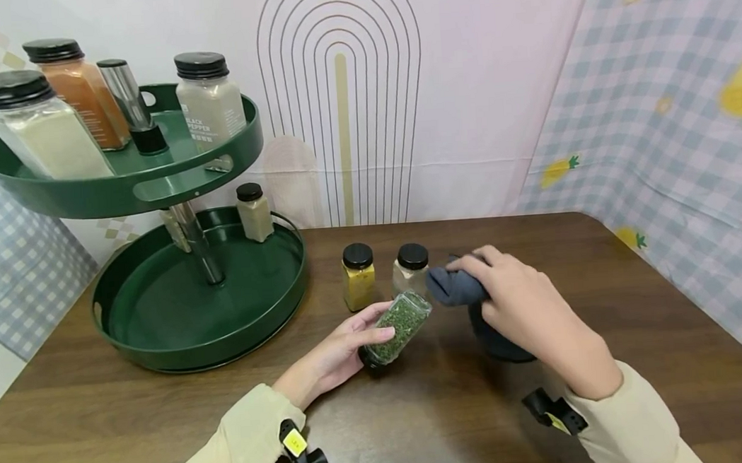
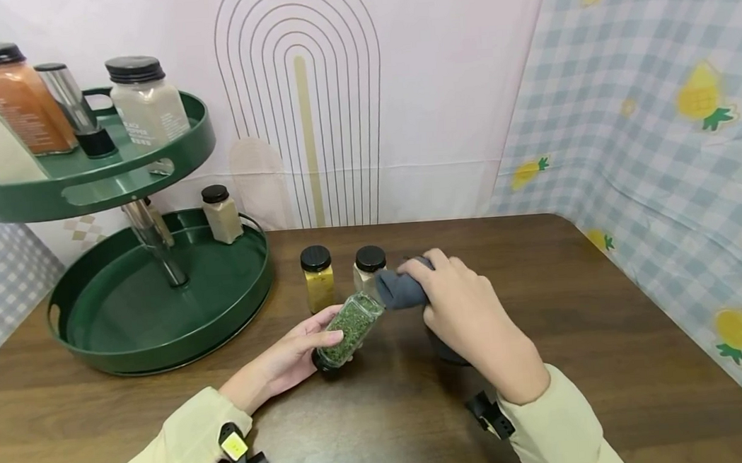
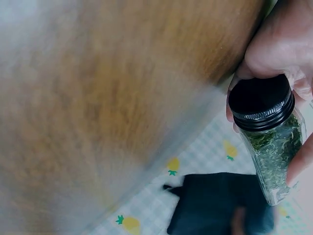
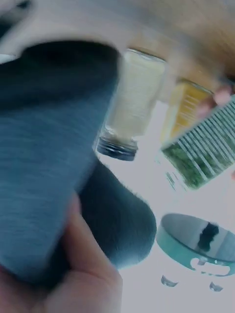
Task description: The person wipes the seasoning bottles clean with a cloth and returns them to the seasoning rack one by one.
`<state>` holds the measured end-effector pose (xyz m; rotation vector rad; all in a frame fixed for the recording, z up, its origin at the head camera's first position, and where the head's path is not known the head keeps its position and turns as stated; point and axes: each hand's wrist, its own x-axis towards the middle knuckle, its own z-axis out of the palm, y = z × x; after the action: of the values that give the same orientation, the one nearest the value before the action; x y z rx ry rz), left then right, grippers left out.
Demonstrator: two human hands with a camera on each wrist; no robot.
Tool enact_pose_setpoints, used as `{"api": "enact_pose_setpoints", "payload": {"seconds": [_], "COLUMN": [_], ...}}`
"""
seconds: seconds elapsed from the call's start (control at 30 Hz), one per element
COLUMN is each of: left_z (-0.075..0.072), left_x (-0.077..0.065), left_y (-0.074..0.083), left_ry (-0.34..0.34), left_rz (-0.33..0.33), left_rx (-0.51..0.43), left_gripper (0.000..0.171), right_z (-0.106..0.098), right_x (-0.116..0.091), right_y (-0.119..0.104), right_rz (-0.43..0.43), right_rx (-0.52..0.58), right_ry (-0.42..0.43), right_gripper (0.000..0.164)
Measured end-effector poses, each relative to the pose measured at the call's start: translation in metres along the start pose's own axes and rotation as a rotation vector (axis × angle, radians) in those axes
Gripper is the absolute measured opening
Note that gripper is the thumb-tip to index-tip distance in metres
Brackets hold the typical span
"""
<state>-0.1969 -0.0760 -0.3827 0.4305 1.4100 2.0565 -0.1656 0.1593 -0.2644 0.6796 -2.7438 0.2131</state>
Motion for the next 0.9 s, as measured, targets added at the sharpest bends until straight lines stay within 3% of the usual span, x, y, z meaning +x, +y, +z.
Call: {"api": "enact_pose_setpoints", "payload": {"seconds": [0.1,0.23,0.47,0.73,0.9], "left_z": [0.0,-0.001,0.001,0.001,0.001], "left_x": [0.0,0.0,0.0,0.0,-0.001], "left_y": [0.001,0.002,0.001,0.0,0.0], "left_ry": [0.0,0.005,-0.007,-0.009,-0.015], "left_rz": [-0.006,-0.016,-0.016,-0.006,-0.006], "left_rx": [-0.003,-0.017,-0.027,-0.041,-0.057], "left_gripper": [0.051,0.049,0.044,0.044,0.044], "right_z": [0.001,0.007,0.008,0.011,0.013], "right_x": [0.001,0.002,-0.002,-0.003,-0.004], "right_y": [-0.006,-0.014,-0.012,-0.015,-0.013], "right_rz": [-0.097,-0.183,-0.12,-0.075,-0.036], "right_rx": [0.098,0.119,0.06,-0.089,-0.165], "right_ry": [0.044,-0.015,-0.109,-0.12,-0.22], "right_gripper": [0.056,0.053,0.042,0.039,0.039]}}
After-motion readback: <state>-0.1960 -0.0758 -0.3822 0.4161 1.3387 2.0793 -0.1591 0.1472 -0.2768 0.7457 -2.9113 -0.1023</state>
